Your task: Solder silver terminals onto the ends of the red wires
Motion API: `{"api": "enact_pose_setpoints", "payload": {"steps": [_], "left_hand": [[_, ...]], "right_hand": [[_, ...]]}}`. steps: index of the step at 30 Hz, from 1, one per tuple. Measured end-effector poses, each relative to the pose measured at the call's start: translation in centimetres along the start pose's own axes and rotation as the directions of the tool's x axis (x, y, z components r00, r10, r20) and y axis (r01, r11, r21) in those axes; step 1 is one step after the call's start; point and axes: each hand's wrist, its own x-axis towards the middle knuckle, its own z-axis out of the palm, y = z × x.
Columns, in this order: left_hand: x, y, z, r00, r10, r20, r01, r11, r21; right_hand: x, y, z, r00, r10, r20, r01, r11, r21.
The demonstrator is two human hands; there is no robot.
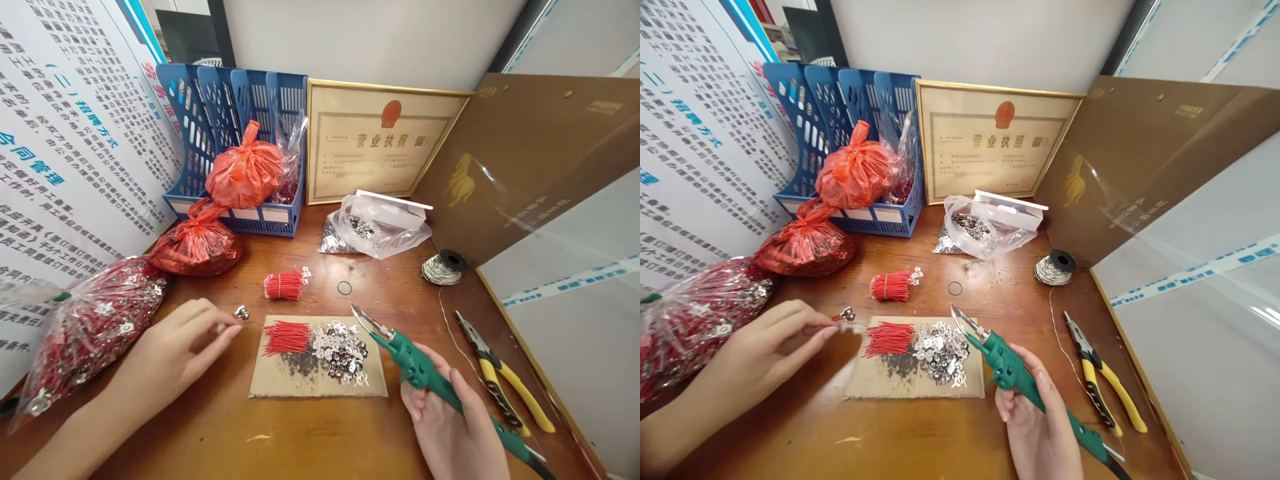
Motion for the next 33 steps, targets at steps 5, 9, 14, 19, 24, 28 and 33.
{"api": "enact_pose_setpoints", "payload": {"steps": [5, 9, 14, 19, 24, 28, 33], "left_hand": [[2.0, 7.0, 3.2, 0.938, 0.332, 0.105, -0.319, 0.94, -0.124], [3.3, 9.9, 6.2, 0.892, 0.448, 0.068, -0.436, 0.889, -0.137], [3.8, 10.2, 8.2, 0.87, 0.492, 0.024, -0.488, 0.868, -0.09], [3.6, 10.1, 8.8, 0.884, 0.467, 0.009, -0.464, 0.88, -0.1], [3.7, 10.2, 8.8, 0.875, 0.484, -0.016, -0.484, 0.872, -0.068], [4.0, 10.2, 8.0, 0.877, 0.479, -0.036, -0.48, 0.877, -0.031], [3.0, 9.7, 6.6, 0.956, 0.292, 0.028, -0.284, 0.946, -0.16]], "right_hand": [[-0.1, -0.4, 0.2, 1.0, 0.01, 0.022, -0.011, 0.999, 0.043], [-0.2, -0.4, 0.4, 1.0, 0.028, -0.005, -0.027, 0.998, 0.057], [-0.3, -0.4, 0.6, 0.999, 0.031, -0.011, -0.03, 0.999, 0.034], [-0.3, -0.5, 0.6, 0.999, 0.034, -0.039, -0.033, 0.999, 0.009], [-0.3, -0.6, 0.8, 0.993, 0.074, -0.096, -0.069, 0.996, 0.056], [-0.5, -0.7, 1.1, 0.99, 0.082, -0.112, -0.077, 0.996, 0.055], [-0.4, -0.5, 0.9, 0.996, 0.033, -0.084, -0.035, 0.999, -0.021]]}}
